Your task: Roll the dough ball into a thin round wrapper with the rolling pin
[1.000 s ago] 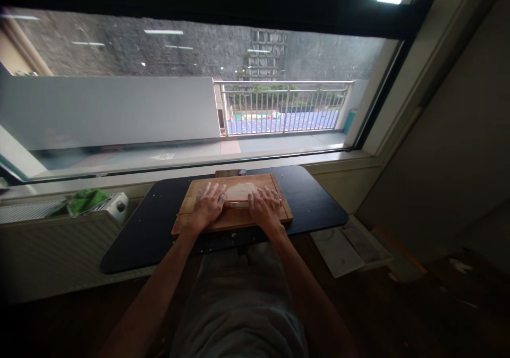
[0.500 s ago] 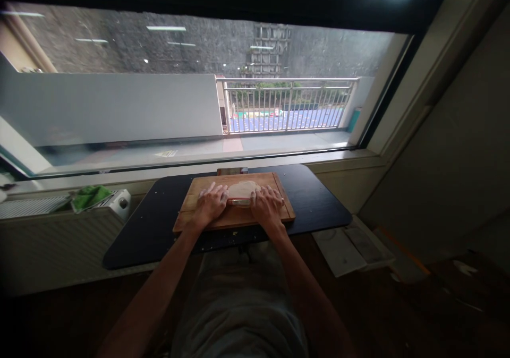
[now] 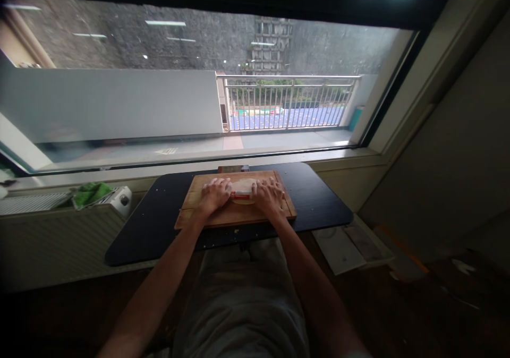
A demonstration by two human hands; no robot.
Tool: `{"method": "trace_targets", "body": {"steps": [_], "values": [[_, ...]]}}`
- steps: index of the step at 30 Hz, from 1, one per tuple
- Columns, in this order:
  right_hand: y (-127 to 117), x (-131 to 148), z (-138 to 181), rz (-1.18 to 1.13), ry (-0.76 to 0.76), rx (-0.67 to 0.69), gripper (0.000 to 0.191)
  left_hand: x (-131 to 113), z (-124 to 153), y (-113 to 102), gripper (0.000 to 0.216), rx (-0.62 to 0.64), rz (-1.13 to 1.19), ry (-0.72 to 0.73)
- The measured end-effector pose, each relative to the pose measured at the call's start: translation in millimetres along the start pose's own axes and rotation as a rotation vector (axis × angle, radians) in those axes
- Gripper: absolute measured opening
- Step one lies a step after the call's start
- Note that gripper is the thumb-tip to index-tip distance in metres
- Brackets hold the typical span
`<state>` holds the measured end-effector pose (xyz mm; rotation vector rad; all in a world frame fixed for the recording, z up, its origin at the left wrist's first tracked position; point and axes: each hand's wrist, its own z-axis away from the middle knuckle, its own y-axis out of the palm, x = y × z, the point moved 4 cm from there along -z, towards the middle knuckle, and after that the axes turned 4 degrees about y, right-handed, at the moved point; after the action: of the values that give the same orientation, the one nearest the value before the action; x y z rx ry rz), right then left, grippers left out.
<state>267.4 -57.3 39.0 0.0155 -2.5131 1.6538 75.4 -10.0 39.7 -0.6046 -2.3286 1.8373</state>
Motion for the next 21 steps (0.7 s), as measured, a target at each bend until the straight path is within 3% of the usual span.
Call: {"method": "trace_targets", "body": {"steps": [5, 14, 21], "values": [[1, -2, -9, 0.033, 0.008, 0.019, 0.043, -1, -5, -2, 0.045, 0.025, -0.01, 0.007], [-10, 6, 28, -0.039, 0.023, -0.061, 0.049, 0, 22, 3, 0.044, -0.044, 0.011, 0.073], [-6, 4, 8, 0.018, 0.001, 0.044, 0.047, -1, 14, 0, 0.045, -0.016, -0.011, 0.054]]}}
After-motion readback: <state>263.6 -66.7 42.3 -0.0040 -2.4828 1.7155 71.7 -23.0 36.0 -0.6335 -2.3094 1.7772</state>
